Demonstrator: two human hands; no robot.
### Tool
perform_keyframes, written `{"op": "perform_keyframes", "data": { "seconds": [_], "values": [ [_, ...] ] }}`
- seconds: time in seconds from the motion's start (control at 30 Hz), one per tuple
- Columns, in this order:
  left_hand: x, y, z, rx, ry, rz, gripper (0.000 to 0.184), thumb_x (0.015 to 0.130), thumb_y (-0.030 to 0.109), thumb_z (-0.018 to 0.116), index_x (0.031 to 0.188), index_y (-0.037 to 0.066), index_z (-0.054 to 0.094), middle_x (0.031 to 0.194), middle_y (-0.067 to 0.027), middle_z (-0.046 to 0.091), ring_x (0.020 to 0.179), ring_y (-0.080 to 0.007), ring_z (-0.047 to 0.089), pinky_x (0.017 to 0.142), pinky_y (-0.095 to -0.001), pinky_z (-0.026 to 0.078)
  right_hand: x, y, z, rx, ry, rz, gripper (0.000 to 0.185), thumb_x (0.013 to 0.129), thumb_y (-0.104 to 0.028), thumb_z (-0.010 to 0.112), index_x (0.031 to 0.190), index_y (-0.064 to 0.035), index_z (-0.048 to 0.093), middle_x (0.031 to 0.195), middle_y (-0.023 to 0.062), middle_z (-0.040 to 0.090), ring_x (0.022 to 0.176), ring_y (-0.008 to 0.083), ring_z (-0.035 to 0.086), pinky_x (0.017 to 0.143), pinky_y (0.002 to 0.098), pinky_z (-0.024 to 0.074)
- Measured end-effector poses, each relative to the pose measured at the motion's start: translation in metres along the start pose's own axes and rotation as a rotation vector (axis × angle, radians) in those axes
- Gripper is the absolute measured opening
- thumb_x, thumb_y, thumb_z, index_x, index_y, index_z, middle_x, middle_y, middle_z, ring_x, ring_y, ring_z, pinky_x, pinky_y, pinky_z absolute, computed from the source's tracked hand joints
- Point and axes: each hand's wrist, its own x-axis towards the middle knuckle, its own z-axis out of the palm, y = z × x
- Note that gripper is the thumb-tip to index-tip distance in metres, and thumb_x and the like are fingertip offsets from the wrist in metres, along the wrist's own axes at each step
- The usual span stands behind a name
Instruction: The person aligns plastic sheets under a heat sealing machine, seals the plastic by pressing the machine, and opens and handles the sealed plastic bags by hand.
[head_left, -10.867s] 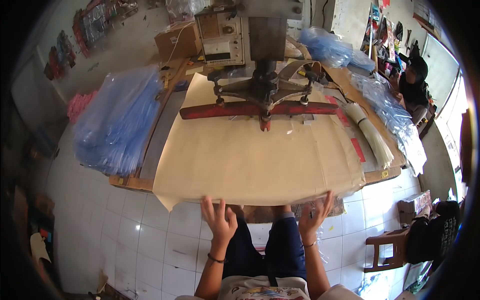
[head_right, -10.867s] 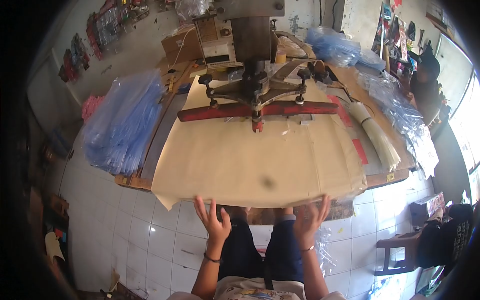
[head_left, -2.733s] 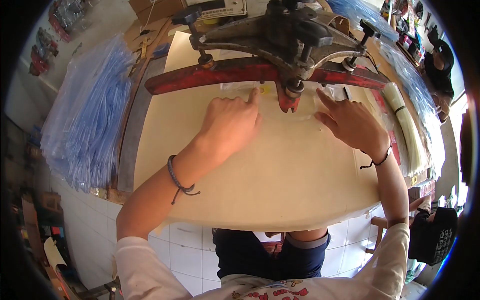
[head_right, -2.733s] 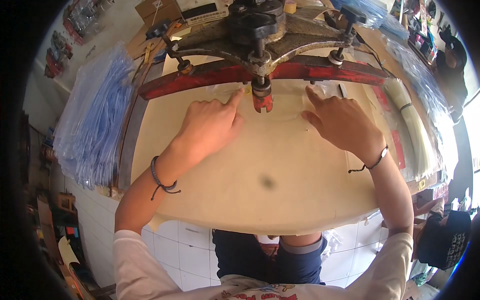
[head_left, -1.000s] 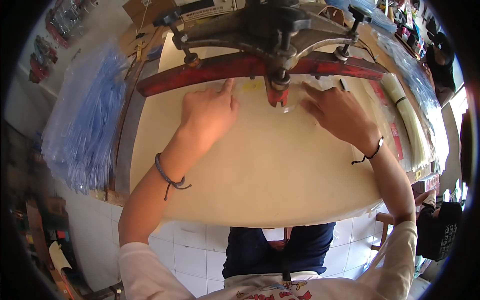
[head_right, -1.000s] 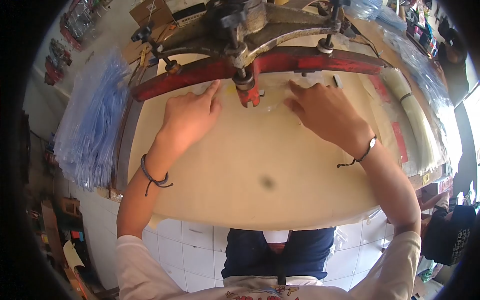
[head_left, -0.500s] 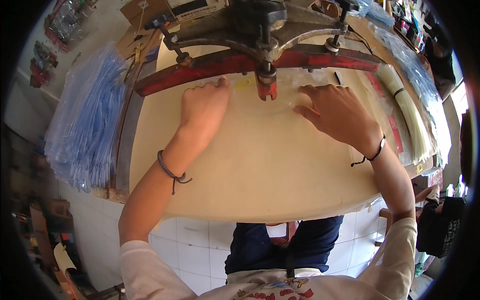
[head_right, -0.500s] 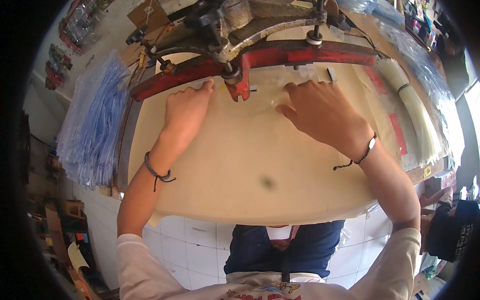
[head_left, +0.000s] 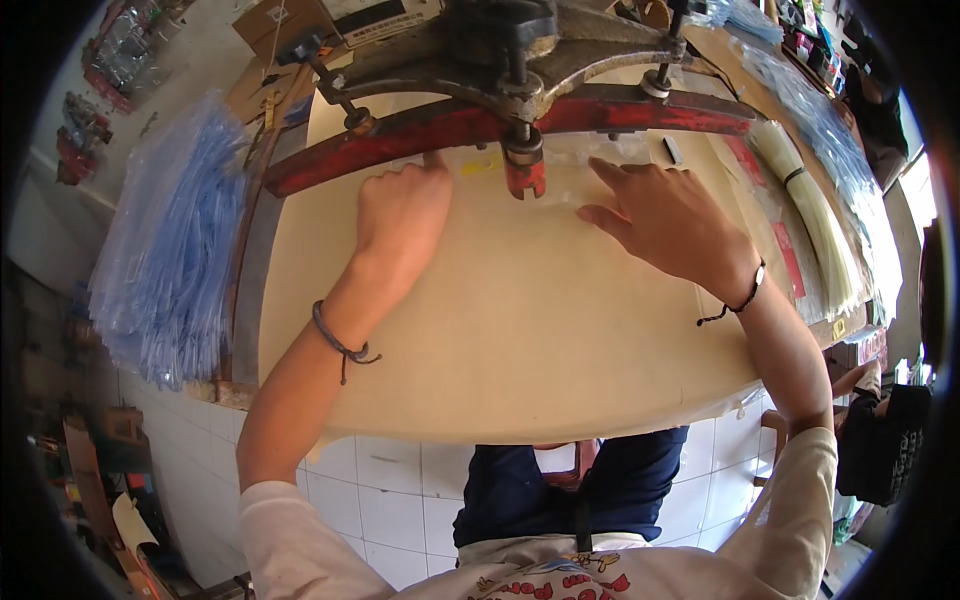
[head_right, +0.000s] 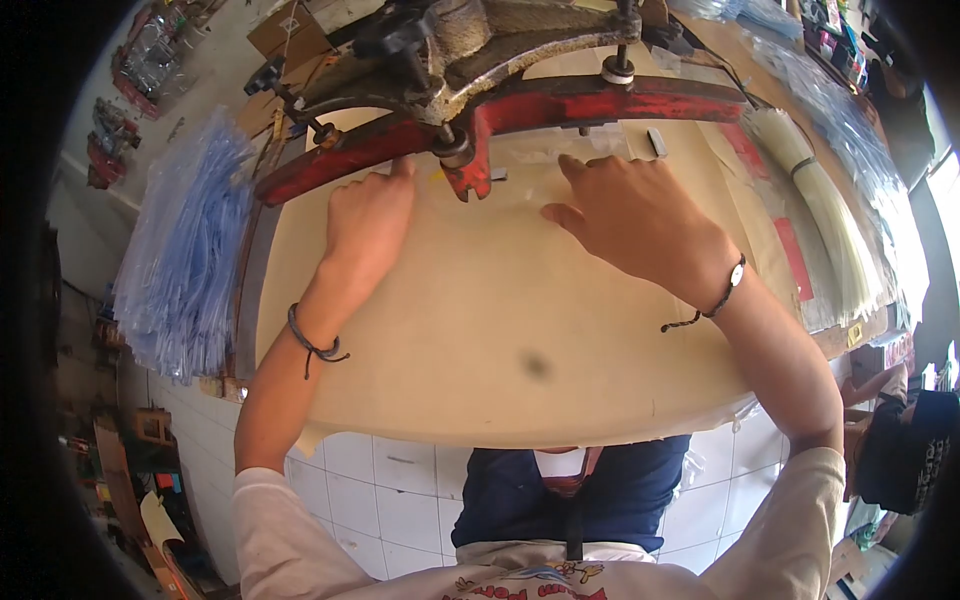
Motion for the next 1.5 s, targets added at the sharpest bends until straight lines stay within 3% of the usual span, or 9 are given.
{"op": "perform_keyframes", "data": {
  "seconds": [0.13,0.23,0.43,0.53,0.63,0.73,0.93,1.23,1.5],
  "values": [
    [-0.006,0.003,-0.005,0.029,0.004,0.008,0.036,0.085,0.006,0.059,0.119,-0.003,0.062,0.07,-0.016,0.071,0.064,-0.0298,0.073,0.057,-0.0399,0.057,-0.011,-0.003,-0.004,0.051,0.039,-0.037,0.049,0.1,-0.039,0.058,0.127,0.0025,0.058,0.081,0.0208,0.07,0.085,0.0398,0.068,0.079,0.0486,0.051],
    [-0.008,0.004,-0.012,0.033,-0.028,0.01,0.038,0.084,0.006,0.06,0.121,-0.004,0.062,0.071,-0.0158,0.071,0.064,-0.029,0.073,0.056,-0.038,0.057,-0.011,-0.004,0.001,-0.049,0.095,-0.065,0.045,0.098,-0.039,0.06,0.112,0.0039,0.062,0.08,0.0197,0.07,0.081,0.037,0.07,0.072,0.0468,0.0535],
    [-0.007,0.003,-0.008,0.023,0.006,0.024,0.04,0.084,0.005,0.059,0.121,-0.006,0.062,0.07,-0.0153,0.071,0.063,-0.0279,0.073,0.055,-0.0378,0.057,-0.007,-0.004,-0.003,-0.04,0.026,-0.049,0.045,0.099,-0.039,0.059,0.113,0.0032,0.062,0.079,0.0193,0.07,0.081,0.0372,0.07,0.073,0.0472,0.0535],
    [-0.004,0.002,-0.006,0.019,0.006,0.02,0.039,0.084,0.005,0.059,0.121,-0.008,0.061,0.069,-0.0154,0.071,0.062,-0.0278,0.073,0.054,-0.0378,0.057,-0.007,-0.005,-0.003,-0.003,0.006,-0.03,0.047,0.1,-0.04,0.057,0.12,0.0021,0.06,0.077,0.021,0.069,0.08,0.0414,0.067,0.076,0.0502,0.0509],
    [-0.001,0.002,-0.002,0.011,0.004,0.012,0.04,0.083,0.005,0.058,0.121,-0.009,0.061,0.069,-0.016,0.071,0.062,-0.028,0.073,0.055,-0.0378,0.057,-0.011,-0.004,0.005,-0.013,0.076,-0.088,0.048,0.1,-0.041,0.057,0.121,0.0022,0.059,0.078,0.022,0.069,0.08,0.0419,0.067,0.075,0.0506,0.0509],
    [-0.002,0.001,-0.003,0.022,0.004,0.009,0.04,0.083,0.005,0.058,0.12,-0.009,0.061,0.07,-0.0169,0.071,0.063,-0.0285,0.073,0.055,-0.0381,0.057,-0.009,-0.005,0.005,-0.054,0.081,-0.102,0.049,0.1,-0.041,0.057,0.119,0.0041,0.059,0.078,0.0218,0.07,0.078,0.0392,0.07,0.072,0.0466,0.0538],
    [-0.005,0.002,-0.007,-0.022,0.007,0.0,0.042,0.083,0.004,0.058,0.122,-0.009,0.061,0.07,-0.018,0.071,0.063,-0.0296,0.073,0.056,-0.0389,0.057,-0.003,-0.003,0.008,-0.023,0.058,-0.059,0.06,0.101,-0.042,0.055,0.131,0.0091,0.052,0.073,0.0228,0.068,0.074,0.0408,0.07,0.069,0.0476,0.0544],
    [-0.008,0.001,-0.012,-0.023,-0.01,0.009,0.045,0.083,0.005,0.059,0.126,-0.009,0.059,0.068,-0.017,0.07,0.062,-0.0291,0.072,0.055,-0.0386,0.057,-0.003,-0.006,0.008,-0.013,0.063,-0.047,0.064,0.101,-0.044,0.055,0.134,0.0105,0.049,0.071,0.0224,0.068,0.071,0.0402,0.07,0.067,0.048,0.0543],
    [-0.007,0.0,-0.005,-0.015,-0.013,0.024,0.047,0.083,0.006,0.059,0.128,-0.009,0.058,0.069,-0.0162,0.071,0.062,-0.0287,0.073,0.056,-0.0384,0.057,-0.016,0.001,-0.01,-0.104,-0.103,0.016,0.07,0.1,-0.048,0.055,0.135,0.012,0.048,0.073,0.0209,0.069,0.074,0.0388,0.07,0.07,0.0466,0.0545]
  ]
}}
